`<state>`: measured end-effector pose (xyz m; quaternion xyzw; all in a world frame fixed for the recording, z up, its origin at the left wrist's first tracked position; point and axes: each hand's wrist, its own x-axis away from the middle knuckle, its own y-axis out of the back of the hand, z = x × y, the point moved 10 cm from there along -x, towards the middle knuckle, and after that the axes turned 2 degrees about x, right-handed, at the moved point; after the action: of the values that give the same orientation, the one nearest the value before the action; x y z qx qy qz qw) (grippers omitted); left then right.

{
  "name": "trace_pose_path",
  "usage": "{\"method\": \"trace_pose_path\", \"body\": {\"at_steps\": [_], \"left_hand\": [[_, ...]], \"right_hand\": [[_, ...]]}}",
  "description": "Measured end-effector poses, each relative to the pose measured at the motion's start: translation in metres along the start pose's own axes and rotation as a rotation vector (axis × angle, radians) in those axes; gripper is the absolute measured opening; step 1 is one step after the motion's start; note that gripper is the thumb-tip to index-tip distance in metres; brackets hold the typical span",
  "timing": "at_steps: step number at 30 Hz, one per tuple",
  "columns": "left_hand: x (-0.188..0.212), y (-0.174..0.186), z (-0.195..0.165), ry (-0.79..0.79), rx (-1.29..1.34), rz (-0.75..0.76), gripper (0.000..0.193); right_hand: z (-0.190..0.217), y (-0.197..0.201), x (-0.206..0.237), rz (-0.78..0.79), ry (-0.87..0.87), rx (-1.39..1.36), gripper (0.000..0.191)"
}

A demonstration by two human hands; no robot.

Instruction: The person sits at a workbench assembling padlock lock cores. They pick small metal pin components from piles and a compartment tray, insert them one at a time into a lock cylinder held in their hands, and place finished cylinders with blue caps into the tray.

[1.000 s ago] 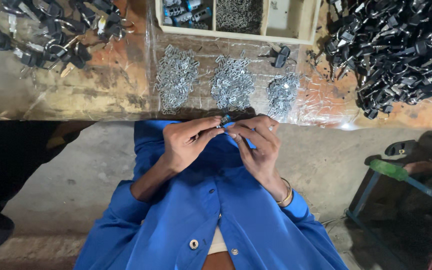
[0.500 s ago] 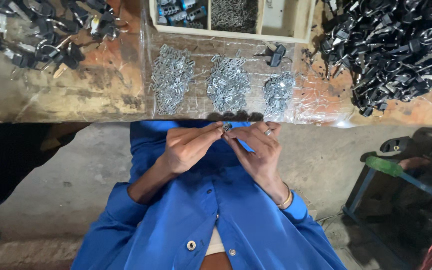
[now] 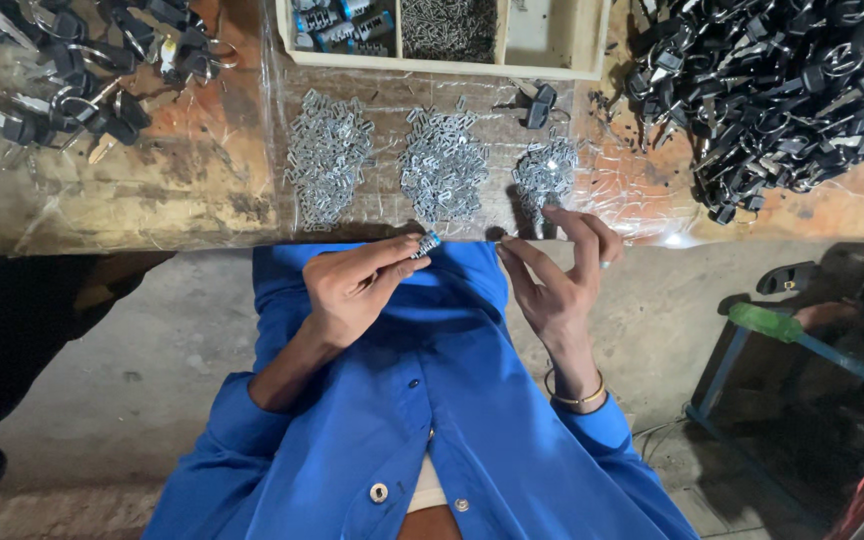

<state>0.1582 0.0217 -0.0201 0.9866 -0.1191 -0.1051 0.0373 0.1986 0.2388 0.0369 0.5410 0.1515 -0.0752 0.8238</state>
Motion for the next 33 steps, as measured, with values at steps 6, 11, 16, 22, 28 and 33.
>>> {"method": "trace_pose_path", "body": {"at_steps": [6, 11, 16, 22, 28, 33], "left_hand": [[0.001, 0.003, 0.005, 0.010, 0.037, -0.018, 0.020], [0.000, 0.003, 0.006, 0.037, 0.105, -0.018, 0.020], [-0.002, 0.005, 0.005, 0.045, 0.092, -0.018, 0.020], [-0.003, 0.007, 0.003, 0.025, 0.048, -0.028, 0.020], [-0.003, 0.007, 0.008, 0.073, 0.088, -0.023, 0.020], [-0.004, 0.011, 0.001, -0.011, -0.081, -0.077, 0.024]], "right_hand": [[-0.004, -0.001, -0.007, 0.048, -0.031, 0.003, 0.033], [0.002, 0.003, -0.013, 0.057, -0.001, 0.047, 0.029], [-0.002, 0.002, -0.018, 0.100, -0.053, -0.001, 0.031], [-0.003, 0.003, -0.024, 0.124, -0.031, -0.020, 0.029], [0.007, -0.003, -0.022, 0.121, -0.095, -0.268, 0.017], [0.038, -0.024, -0.022, 0.133, -0.087, -0.544, 0.016]]}}
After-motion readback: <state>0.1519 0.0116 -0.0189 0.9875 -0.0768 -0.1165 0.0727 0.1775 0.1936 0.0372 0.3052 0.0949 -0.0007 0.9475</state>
